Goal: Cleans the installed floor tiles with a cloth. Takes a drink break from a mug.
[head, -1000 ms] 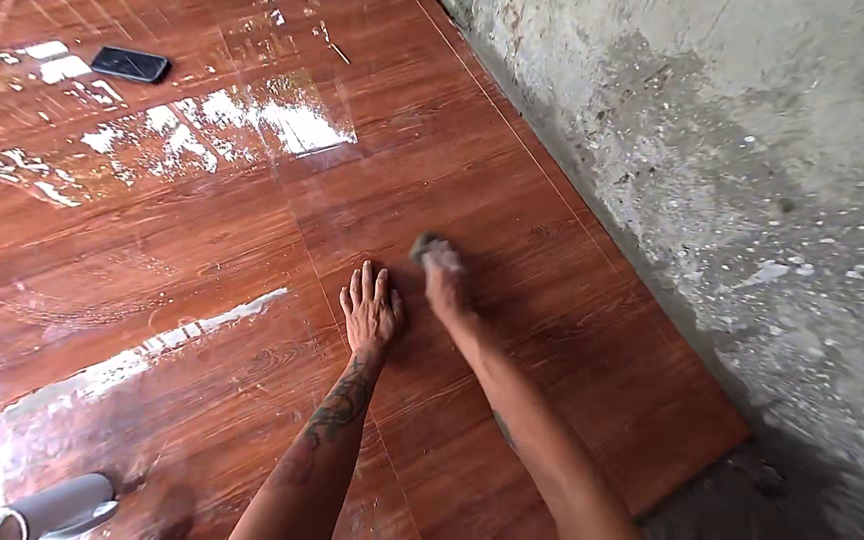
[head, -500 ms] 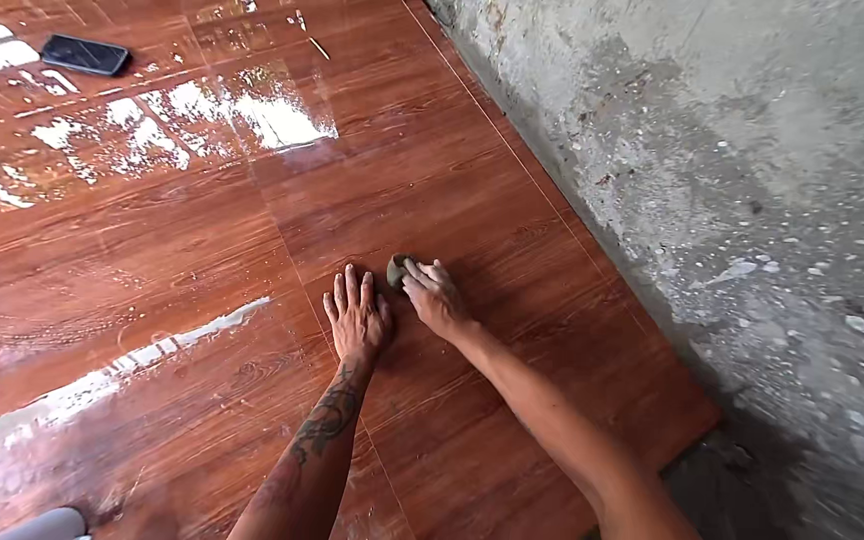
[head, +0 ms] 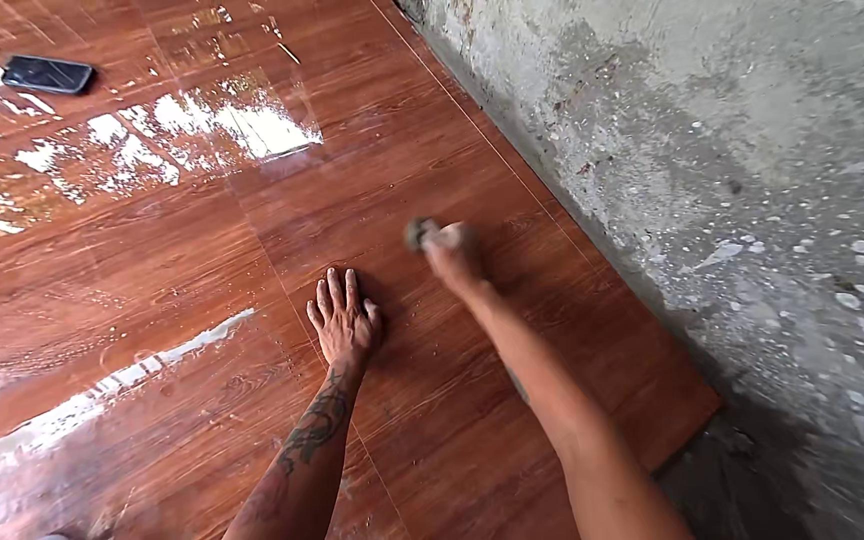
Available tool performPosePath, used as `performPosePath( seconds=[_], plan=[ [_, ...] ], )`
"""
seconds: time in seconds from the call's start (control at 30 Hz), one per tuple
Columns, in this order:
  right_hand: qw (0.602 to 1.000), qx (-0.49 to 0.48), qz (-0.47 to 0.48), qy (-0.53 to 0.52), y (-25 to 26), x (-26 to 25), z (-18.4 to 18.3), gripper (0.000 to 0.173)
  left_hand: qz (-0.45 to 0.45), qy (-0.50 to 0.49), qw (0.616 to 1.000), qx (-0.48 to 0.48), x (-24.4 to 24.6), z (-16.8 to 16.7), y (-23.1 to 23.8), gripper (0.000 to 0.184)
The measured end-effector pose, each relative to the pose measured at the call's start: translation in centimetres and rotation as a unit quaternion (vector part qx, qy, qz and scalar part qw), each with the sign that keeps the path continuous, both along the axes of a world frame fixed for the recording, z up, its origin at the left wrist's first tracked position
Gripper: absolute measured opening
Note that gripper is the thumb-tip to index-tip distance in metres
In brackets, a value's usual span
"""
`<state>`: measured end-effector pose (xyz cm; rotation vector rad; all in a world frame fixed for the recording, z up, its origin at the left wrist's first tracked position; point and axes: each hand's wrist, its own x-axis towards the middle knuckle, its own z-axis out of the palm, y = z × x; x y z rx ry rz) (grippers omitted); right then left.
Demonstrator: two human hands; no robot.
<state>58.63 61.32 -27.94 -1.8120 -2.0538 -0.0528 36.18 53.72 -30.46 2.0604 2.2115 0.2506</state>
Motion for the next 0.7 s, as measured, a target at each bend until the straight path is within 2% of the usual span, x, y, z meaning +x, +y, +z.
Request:
performPosePath(
  seconds=[0.03,0.1,0.13,0.17,0.23,0.3,0.33,0.4,0.43,0.5,0.6,0.67,0.7],
  plan=[
    [0.995,-0.038,-0.096,0.006,1.5,2.7,0.9,0.03,0.001,-0.001,1.0,0.001,0.0,0.0,0.0,0.066],
    [0.96,-0.1,-0.261,0.027,4.8,7.0,1.7,0.039,0.003,-0.003,1.0,-0.004,-0.2,-0.1,0.1,0.066],
    [0.947,-0.107,-0.301,0.031,5.9,7.2,1.6,0.041,0.003,-0.002,1.0,-0.009,-0.3,-0.1,0.0,0.066],
    [0.949,-0.104,-0.293,0.045,5.9,5.8,1.4,0.042,0.001,0.0,1.0,-0.013,-0.2,-0.1,-0.1,0.066],
    [0.978,-0.085,-0.183,0.06,3.7,-1.4,1.5,0.039,0.0,0.003,1.0,-0.013,-0.1,-0.1,-0.1,0.066],
    [0.998,-0.04,0.013,0.054,0.0,-9.1,1.1,0.025,0.004,0.005,1.0,-0.011,-0.2,-0.1,0.1,0.068],
    [0.991,-0.036,0.111,0.058,-1.2,-11.3,0.6,0.023,0.007,0.0,1.0,-0.003,-0.3,-0.3,-0.1,0.07],
    [0.974,-0.029,0.217,0.051,-0.3,-11.3,0.1,0.026,0.016,-0.016,0.999,0.025,-0.3,-0.5,0.0,0.073],
    [0.975,-0.022,0.219,0.035,0.8,-9.6,0.1,0.025,0.017,-0.02,0.999,0.025,-0.3,-0.5,0.1,0.072],
    [0.993,-0.006,0.121,0.013,2.9,-4.2,0.5,0.023,0.019,-0.023,0.999,0.027,-0.2,-0.6,0.1,0.071],
    [0.988,-0.094,-0.123,0.013,4.8,4.6,2.2,0.03,0.02,-0.032,0.999,0.032,-0.2,-0.5,0.0,0.07],
    [0.969,-0.101,-0.223,-0.007,4.9,6.6,2.2,0.032,0.02,-0.037,0.998,0.037,-0.2,-0.7,-0.1,0.068],
    [0.965,-0.108,-0.238,-0.005,4.8,5.5,2.1,0.033,0.022,-0.038,0.998,0.039,-0.2,-0.7,-0.1,0.067]
  ],
)
